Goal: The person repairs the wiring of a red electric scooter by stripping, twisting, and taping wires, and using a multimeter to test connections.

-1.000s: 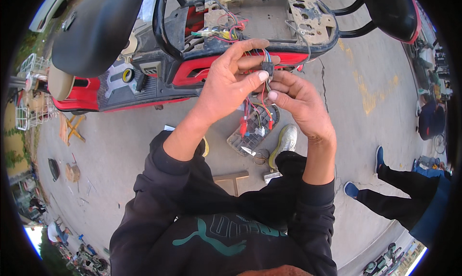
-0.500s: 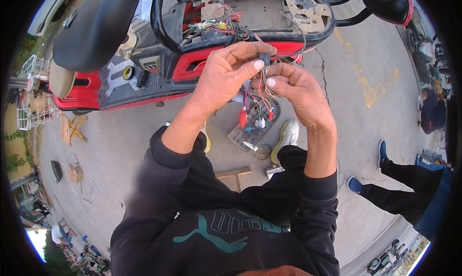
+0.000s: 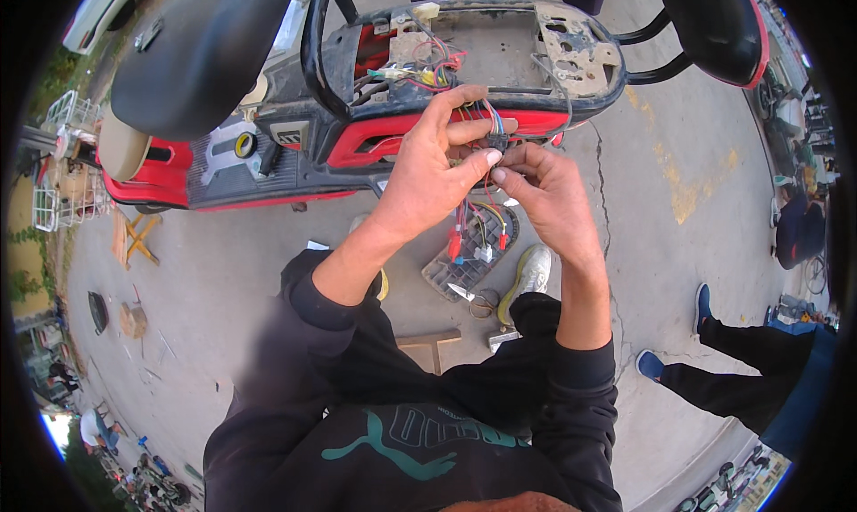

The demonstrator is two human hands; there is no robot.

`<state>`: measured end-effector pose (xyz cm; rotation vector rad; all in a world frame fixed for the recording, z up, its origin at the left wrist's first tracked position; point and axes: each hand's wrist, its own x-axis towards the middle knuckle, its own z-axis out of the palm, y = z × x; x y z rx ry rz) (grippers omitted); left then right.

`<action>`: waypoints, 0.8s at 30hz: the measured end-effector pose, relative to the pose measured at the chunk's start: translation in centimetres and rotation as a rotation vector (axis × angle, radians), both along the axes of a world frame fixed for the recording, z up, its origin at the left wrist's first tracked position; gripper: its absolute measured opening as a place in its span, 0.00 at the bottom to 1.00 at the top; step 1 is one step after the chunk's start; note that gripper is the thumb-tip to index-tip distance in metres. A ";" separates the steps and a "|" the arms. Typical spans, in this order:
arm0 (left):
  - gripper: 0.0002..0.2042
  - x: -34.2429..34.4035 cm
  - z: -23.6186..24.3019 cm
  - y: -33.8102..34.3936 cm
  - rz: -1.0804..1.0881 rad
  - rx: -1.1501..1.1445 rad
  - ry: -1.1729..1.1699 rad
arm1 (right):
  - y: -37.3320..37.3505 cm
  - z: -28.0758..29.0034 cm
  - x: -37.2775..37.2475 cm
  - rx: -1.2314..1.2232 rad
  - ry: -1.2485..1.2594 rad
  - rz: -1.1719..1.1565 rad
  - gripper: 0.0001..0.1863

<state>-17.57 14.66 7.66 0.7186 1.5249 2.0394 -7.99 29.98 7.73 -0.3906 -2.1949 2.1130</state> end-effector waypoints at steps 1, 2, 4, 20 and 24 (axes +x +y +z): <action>0.30 0.0 0.0 0.0 -0.003 -0.022 0.007 | 0.1 -0.4 -0.1 0.020 0.000 -0.003 0.09; 0.30 0.1 0.2 0.0 -0.006 -0.044 0.014 | 0.1 -0.6 -0.1 0.039 0.001 -0.006 0.08; 0.30 0.1 0.3 -0.2 0.007 -0.106 0.042 | 0.1 0.4 0.1 0.299 -0.018 0.011 0.08; 0.26 -0.7 1.3 -1.9 -0.012 -0.255 0.266 | -2.2 2.0 -3.0 -0.063 0.026 -0.243 0.13; 0.25 -0.7 1.1 -1.8 0.037 -0.281 0.381 | -2.2 2.1 -3.0 -0.314 -0.003 -0.241 0.11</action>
